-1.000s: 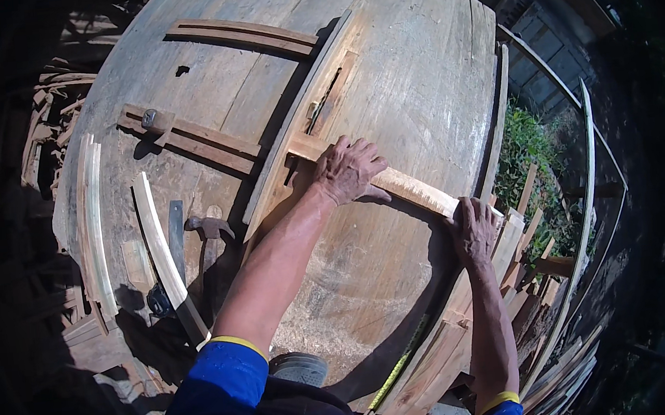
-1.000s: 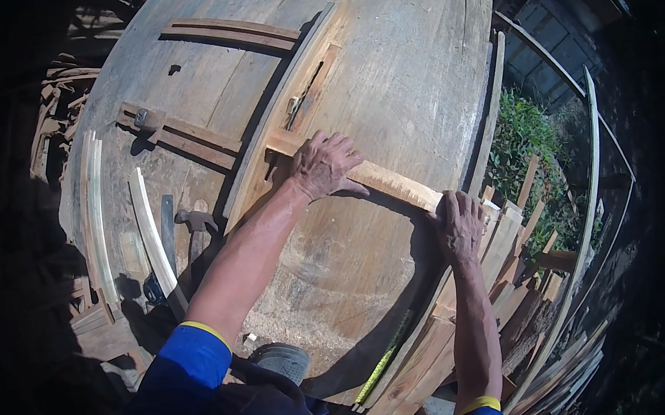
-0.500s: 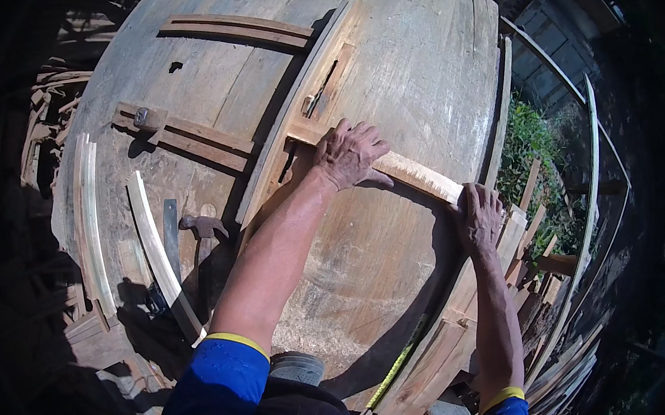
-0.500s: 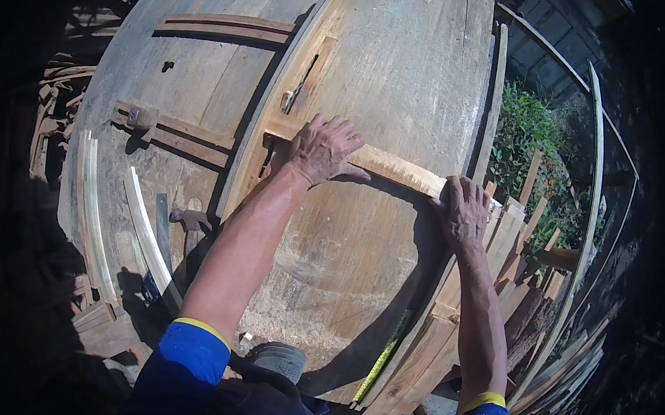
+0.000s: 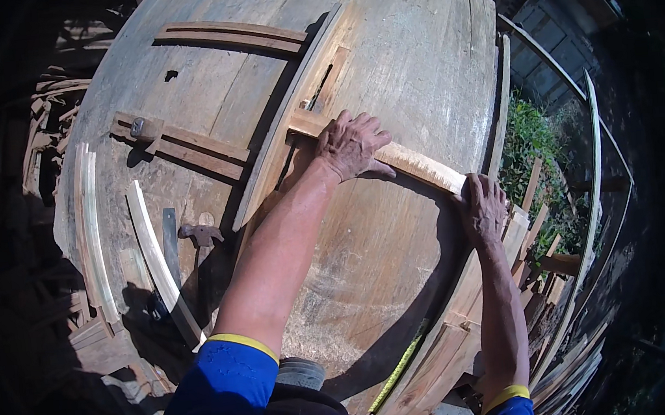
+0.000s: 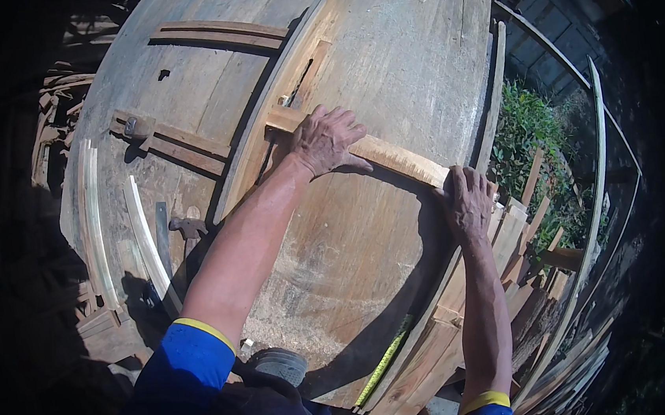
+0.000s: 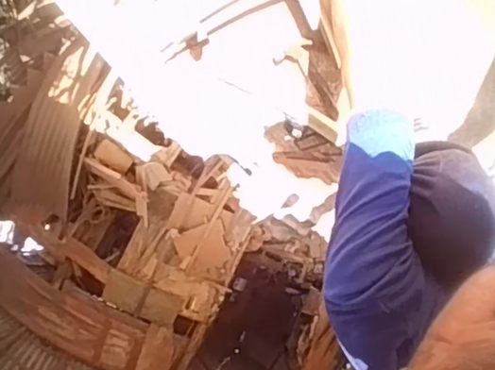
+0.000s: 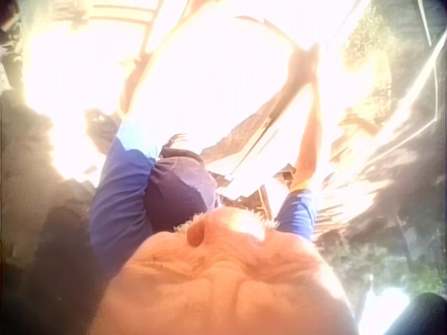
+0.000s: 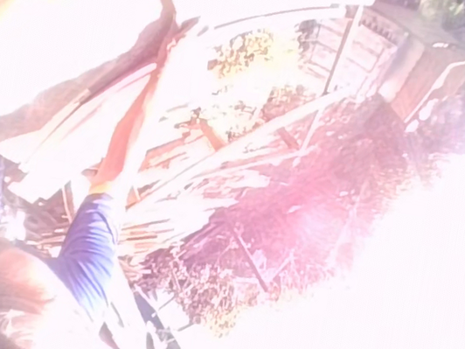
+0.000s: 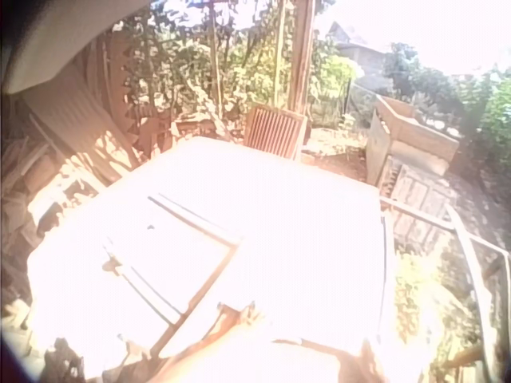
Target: The person aligns and hammers wooden pieces onto a table in a woodworking shop.
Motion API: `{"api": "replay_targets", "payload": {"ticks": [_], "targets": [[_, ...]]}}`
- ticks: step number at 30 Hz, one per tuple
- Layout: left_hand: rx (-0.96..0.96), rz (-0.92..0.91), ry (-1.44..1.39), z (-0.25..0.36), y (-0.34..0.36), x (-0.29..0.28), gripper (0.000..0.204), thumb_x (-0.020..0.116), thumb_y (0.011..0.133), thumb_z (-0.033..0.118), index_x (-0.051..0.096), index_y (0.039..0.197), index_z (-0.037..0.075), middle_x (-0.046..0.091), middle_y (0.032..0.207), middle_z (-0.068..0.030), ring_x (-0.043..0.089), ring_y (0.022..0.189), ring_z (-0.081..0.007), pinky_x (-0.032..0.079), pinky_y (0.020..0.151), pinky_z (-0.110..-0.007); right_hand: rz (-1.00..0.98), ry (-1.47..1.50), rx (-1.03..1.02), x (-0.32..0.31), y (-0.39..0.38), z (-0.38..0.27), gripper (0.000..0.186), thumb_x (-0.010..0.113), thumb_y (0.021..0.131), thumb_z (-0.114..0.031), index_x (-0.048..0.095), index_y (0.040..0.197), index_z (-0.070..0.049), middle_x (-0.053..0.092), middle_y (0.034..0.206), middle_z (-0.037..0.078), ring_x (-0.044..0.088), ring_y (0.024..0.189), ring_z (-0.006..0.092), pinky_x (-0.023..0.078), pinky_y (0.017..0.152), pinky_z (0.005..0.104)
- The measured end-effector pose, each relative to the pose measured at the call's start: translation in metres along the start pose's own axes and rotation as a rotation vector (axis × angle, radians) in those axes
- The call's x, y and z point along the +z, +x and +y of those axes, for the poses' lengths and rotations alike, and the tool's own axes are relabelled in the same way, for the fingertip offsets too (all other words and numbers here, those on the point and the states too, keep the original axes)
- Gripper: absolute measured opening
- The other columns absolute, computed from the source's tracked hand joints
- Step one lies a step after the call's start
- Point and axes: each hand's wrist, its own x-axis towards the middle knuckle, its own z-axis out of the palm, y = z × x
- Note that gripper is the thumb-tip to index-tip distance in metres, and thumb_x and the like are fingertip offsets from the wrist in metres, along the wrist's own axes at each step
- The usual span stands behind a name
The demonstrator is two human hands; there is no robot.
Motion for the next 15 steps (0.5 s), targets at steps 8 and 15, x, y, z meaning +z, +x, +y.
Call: {"api": "replay_targets", "payload": {"ticks": [8,15], "targets": [[0.034,0.061,0.026,-0.009,0.016,-0.002,0.071,0.067,0.068,0.080,0.072,0.104,0.018,0.063,0.097,-0.0027,0.061,0.101,-0.0190,0.043,0.085,-0.038,0.003,0.002,0.016,0.001,0.014,0.002,0.061,0.077,0.085,-0.040,0.055,0.134,-0.012,0.058,0.126,0.013,0.053,0.122,0.0328,0.038,0.106,0.0493],[0.009,-0.129,0.052,-0.015,0.039,-0.013,0.065,0.071,0.073,0.071,0.071,0.114,0.020,0.064,0.105,-0.0019,0.060,0.110,-0.0185,0.042,0.093,-0.041,0.029,-0.022,0.070,0.009,0.014,-0.001,0.061,0.075,0.088,-0.044,0.054,0.135,-0.012,0.059,0.127,0.011,0.053,0.122,0.0322,0.038,0.104,0.0490]]}}
